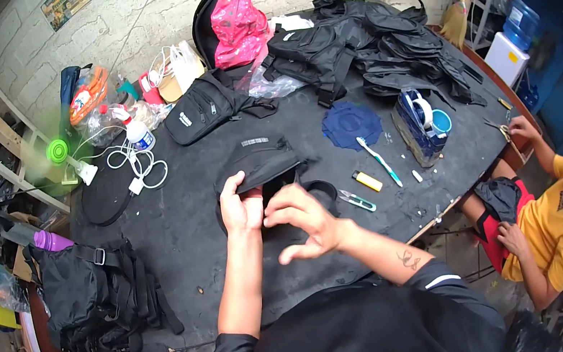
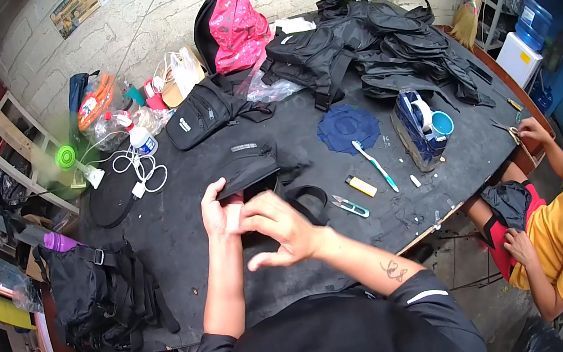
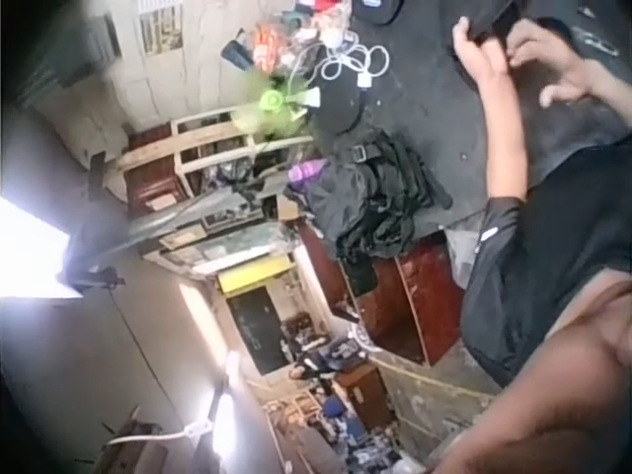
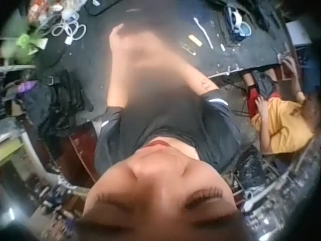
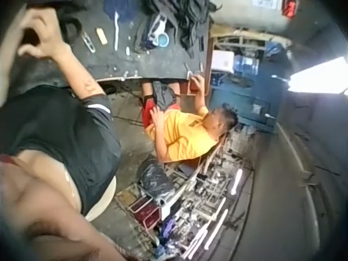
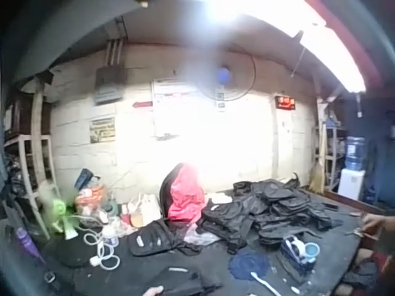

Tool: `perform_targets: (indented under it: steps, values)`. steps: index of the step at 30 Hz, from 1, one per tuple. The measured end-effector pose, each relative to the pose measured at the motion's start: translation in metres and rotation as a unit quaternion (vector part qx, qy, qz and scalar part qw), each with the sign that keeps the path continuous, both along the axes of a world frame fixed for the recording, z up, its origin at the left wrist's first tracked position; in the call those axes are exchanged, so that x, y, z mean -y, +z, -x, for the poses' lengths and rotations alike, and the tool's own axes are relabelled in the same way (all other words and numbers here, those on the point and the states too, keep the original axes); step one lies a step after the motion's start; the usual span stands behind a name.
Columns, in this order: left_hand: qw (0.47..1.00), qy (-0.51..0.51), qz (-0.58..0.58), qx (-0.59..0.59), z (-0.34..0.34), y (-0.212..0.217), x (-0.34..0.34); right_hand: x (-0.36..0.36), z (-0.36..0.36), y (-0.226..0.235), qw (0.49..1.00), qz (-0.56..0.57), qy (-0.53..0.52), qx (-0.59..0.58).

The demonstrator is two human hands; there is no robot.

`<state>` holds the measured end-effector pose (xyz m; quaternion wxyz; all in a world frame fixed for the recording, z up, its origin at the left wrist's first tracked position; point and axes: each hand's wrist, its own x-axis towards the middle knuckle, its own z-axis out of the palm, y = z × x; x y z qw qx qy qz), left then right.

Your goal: Cleaning and inspecting black bags using a toothbrush and a lighter to remove loose threads.

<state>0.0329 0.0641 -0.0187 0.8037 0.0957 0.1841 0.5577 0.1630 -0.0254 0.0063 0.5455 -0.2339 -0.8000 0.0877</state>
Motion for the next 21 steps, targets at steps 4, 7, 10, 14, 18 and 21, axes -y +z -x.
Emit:
perform_targets:
  steps: [4, 7, 10, 14, 18, 21]
  values:
    - [0.986, -0.095, -0.133, -0.024, -0.004, 0.013, 0.013, -0.043, -0.014, -0.066, 0.746, 0.347, 0.088, -0.562]
    - [0.97, -0.062, -0.233, -0.035, -0.004, 0.018, 0.029, -0.047, -0.044, -0.044, 0.737, 0.361, 0.169, -0.546]
    - [0.976, -0.047, -0.211, 0.023, 0.012, 0.014, 0.016, -0.037, -0.048, -0.017, 0.695, 0.377, 0.184, -0.584]
    - [0.978, -0.029, -0.206, 0.0, 0.01, 0.011, 0.01, -0.037, -0.056, -0.012, 0.635, 0.413, 0.257, -0.6]
    - [0.984, -0.026, -0.177, 0.014, 0.014, 0.008, 0.004, -0.044, -0.056, -0.018, 0.495, 0.451, 0.237, -0.704]
    - [0.983, -0.022, -0.175, 0.055, 0.016, 0.006, 0.005, -0.05, -0.055, -0.025, 0.463, 0.467, 0.209, -0.724]
